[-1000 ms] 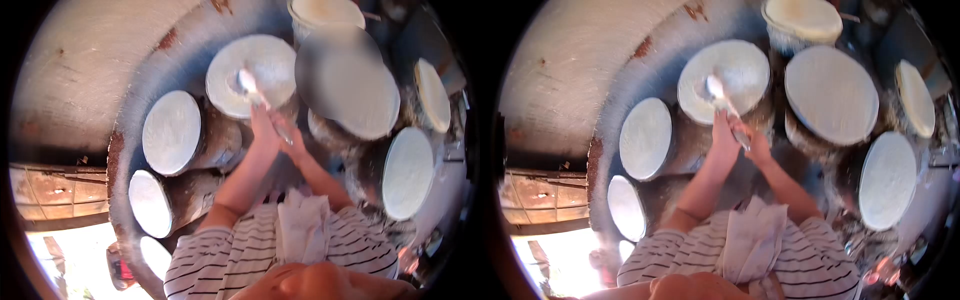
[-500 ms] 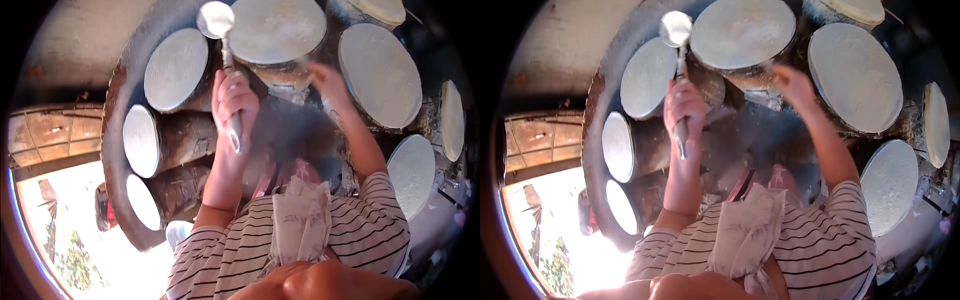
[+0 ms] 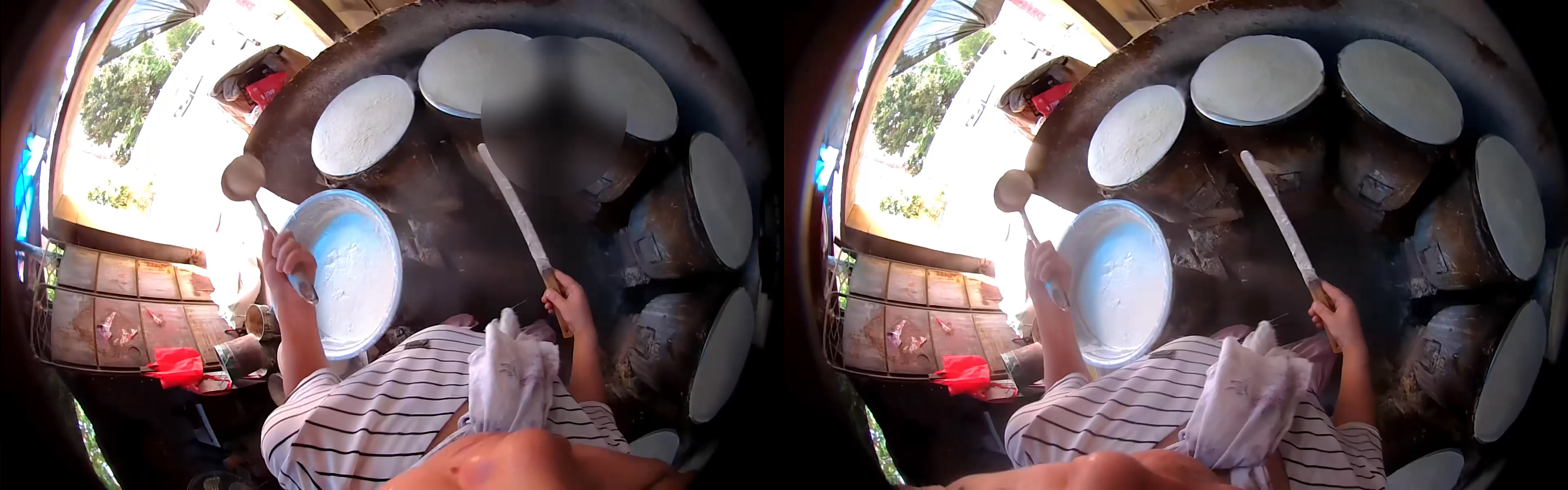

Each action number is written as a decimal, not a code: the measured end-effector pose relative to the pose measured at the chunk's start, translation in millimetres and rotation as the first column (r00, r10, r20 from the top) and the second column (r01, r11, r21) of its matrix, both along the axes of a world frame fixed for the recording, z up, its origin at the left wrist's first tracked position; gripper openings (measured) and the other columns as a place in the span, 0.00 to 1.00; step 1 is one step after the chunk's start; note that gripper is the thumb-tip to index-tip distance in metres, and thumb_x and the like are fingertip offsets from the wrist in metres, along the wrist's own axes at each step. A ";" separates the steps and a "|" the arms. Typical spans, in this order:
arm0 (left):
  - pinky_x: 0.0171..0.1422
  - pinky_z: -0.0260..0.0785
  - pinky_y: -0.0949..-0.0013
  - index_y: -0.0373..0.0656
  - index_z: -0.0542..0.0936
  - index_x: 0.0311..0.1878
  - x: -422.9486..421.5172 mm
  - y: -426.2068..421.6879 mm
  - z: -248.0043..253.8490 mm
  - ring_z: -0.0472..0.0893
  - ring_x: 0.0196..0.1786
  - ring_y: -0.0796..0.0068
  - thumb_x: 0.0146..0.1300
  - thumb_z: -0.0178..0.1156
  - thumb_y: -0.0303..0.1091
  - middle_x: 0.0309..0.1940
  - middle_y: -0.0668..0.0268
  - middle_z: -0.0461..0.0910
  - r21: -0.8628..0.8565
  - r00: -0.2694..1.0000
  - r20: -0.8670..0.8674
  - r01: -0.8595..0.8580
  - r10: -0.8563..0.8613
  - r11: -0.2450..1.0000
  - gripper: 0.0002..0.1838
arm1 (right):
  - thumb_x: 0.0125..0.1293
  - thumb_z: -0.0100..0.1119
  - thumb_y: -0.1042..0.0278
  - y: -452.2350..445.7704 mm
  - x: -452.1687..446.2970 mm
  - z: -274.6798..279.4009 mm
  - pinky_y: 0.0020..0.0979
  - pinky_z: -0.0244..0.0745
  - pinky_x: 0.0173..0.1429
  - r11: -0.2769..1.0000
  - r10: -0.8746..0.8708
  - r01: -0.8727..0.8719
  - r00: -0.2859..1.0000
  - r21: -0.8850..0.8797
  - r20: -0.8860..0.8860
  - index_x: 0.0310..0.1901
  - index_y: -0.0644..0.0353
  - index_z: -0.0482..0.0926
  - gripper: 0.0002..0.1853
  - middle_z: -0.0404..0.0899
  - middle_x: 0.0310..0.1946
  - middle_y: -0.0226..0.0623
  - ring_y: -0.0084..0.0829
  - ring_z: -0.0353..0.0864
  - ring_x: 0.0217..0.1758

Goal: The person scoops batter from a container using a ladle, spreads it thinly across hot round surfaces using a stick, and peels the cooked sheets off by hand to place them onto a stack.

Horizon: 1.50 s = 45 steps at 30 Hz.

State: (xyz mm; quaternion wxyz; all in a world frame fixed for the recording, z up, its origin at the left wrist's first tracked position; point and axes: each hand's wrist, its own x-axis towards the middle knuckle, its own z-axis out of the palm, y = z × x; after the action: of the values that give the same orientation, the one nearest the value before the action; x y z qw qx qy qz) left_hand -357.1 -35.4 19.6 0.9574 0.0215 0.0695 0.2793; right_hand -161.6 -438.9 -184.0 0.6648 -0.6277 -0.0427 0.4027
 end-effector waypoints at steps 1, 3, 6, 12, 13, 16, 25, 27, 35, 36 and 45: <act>0.15 0.59 0.79 0.48 0.61 0.21 -29.6 25.6 -24.8 0.59 0.11 0.84 0.70 0.48 0.40 0.10 0.76 0.57 -0.101 0.990 -0.139 -0.037 0.022 0.994 0.19 | 0.61 0.52 0.82 12.6 -7.7 5.6 0.19 0.70 0.25 1.000 0.006 -0.006 1.000 0.002 0.000 0.57 0.60 0.72 0.21 0.75 0.27 0.31 0.18 0.73 0.21; 0.16 0.59 0.79 0.49 0.61 0.21 -80.2 50.7 -77.7 0.58 0.11 0.84 0.70 0.47 0.39 0.11 0.76 0.58 -0.330 0.908 -0.404 -0.258 0.111 0.908 0.19 | 0.63 0.46 0.82 28.7 -33.7 15.7 0.20 0.71 0.25 0.988 0.131 -0.122 0.986 0.093 -0.106 0.60 0.57 0.68 0.23 0.75 0.29 0.35 0.22 0.77 0.23; 0.15 0.62 0.78 0.50 0.61 0.20 -110.2 58.2 -171.4 0.59 0.11 0.83 0.69 0.48 0.39 0.10 0.76 0.58 -0.429 0.759 -0.650 -0.314 -0.048 0.847 0.19 | 0.64 0.44 0.75 42.5 -42.4 14.2 0.22 0.75 0.26 0.960 0.272 -0.257 0.950 0.114 -0.153 0.60 0.63 0.68 0.22 0.77 0.33 0.39 0.30 0.83 0.34; 0.27 0.73 0.68 0.46 0.62 0.44 -83.6 1.9 -337.9 0.76 0.30 0.64 0.68 0.49 0.43 0.33 0.60 0.71 -0.309 0.430 -0.863 -0.036 -0.264 0.950 0.12 | 0.66 0.40 0.60 77.5 3.9 59.5 0.31 0.81 0.45 0.827 0.304 -0.083 0.898 0.556 -0.318 0.62 0.67 0.65 0.26 0.72 0.58 0.50 0.42 0.74 0.60; 0.32 0.76 0.63 0.47 0.59 0.50 -86.3 -1.6 -363.8 0.79 0.38 0.56 0.68 0.49 0.43 0.41 0.55 0.71 -0.307 0.513 -0.797 0.113 -0.320 0.945 0.16 | 0.67 0.47 0.57 85.2 13.9 71.0 0.29 0.80 0.42 0.921 0.234 -0.171 0.962 0.350 -0.144 0.59 0.64 0.68 0.24 0.74 0.56 0.48 0.37 0.77 0.57; 0.51 0.73 0.46 0.66 0.32 0.72 -58.2 -32.9 -289.9 0.77 0.50 0.45 0.69 0.46 0.46 0.51 0.48 0.68 -0.081 0.405 -0.881 0.384 -0.246 0.920 0.38 | 0.63 0.57 0.58 102.1 32.7 59.5 0.32 0.74 0.40 0.852 0.411 -0.182 0.813 -0.492 0.412 0.42 0.62 0.79 0.15 0.77 0.39 0.40 0.34 0.78 0.42; 0.21 0.70 0.75 0.46 0.53 0.71 -11.7 -23.8 -235.5 0.76 0.28 0.79 0.70 0.47 0.38 0.38 0.65 0.69 0.445 0.251 -0.890 0.661 0.381 0.603 0.29 | 0.71 0.46 0.55 31.6 171.5 -80.1 0.25 0.61 0.16 0.787 -0.482 0.575 0.799 -0.224 0.359 0.30 0.60 0.72 0.17 0.67 0.17 0.28 0.21 0.63 0.12; 0.20 0.70 0.76 0.46 0.55 0.70 26.7 -18.6 -229.7 0.75 0.26 0.80 0.70 0.48 0.36 0.38 0.66 0.69 0.512 0.268 -0.837 0.688 0.476 0.513 0.27 | 0.70 0.45 0.51 25.7 229.5 -91.3 0.25 0.58 0.14 0.729 -0.603 0.617 0.784 -0.298 0.148 0.29 0.58 0.71 0.20 0.65 0.14 0.27 0.21 0.61 0.10; 0.22 0.70 0.78 0.46 0.57 0.69 88.9 -71.5 -230.8 0.74 0.25 0.82 0.70 0.48 0.34 0.37 0.68 0.70 0.409 0.341 -0.910 0.825 0.234 0.389 0.25 | 0.68 0.47 0.45 27.5 274.2 -94.5 0.24 0.52 0.13 0.697 -0.673 0.705 0.706 -0.130 0.222 0.24 0.56 0.70 0.23 0.62 0.12 0.22 0.17 0.58 0.09; 0.22 0.70 0.78 0.46 0.57 0.69 90.0 -79.1 -227.2 0.74 0.25 0.82 0.71 0.48 0.34 0.37 0.68 0.70 0.391 0.321 -0.918 0.837 0.234 0.383 0.25 | 0.68 0.48 0.44 26.9 275.2 -89.3 0.23 0.51 0.13 0.712 -0.649 0.698 0.697 -0.079 0.305 0.23 0.56 0.70 0.24 0.62 0.11 0.22 0.16 0.58 0.09; 0.23 0.71 0.78 0.47 0.56 0.70 84.2 -88.3 -234.5 0.76 0.27 0.79 0.71 0.47 0.38 0.39 0.65 0.71 0.402 0.340 -0.913 0.846 0.226 0.349 0.26 | 0.68 0.51 0.49 20.8 325.5 36.6 0.22 0.50 0.14 0.712 -0.686 0.684 0.630 0.159 0.362 0.24 0.57 0.71 0.21 0.62 0.12 0.21 0.15 0.57 0.11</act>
State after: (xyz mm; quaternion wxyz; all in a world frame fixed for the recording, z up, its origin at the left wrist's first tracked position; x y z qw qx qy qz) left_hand -272.9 -123.7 -215.0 0.6297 0.6696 0.3927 -0.0313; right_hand 163.9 -418.2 -147.4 0.7465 -0.6621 0.0639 -0.0156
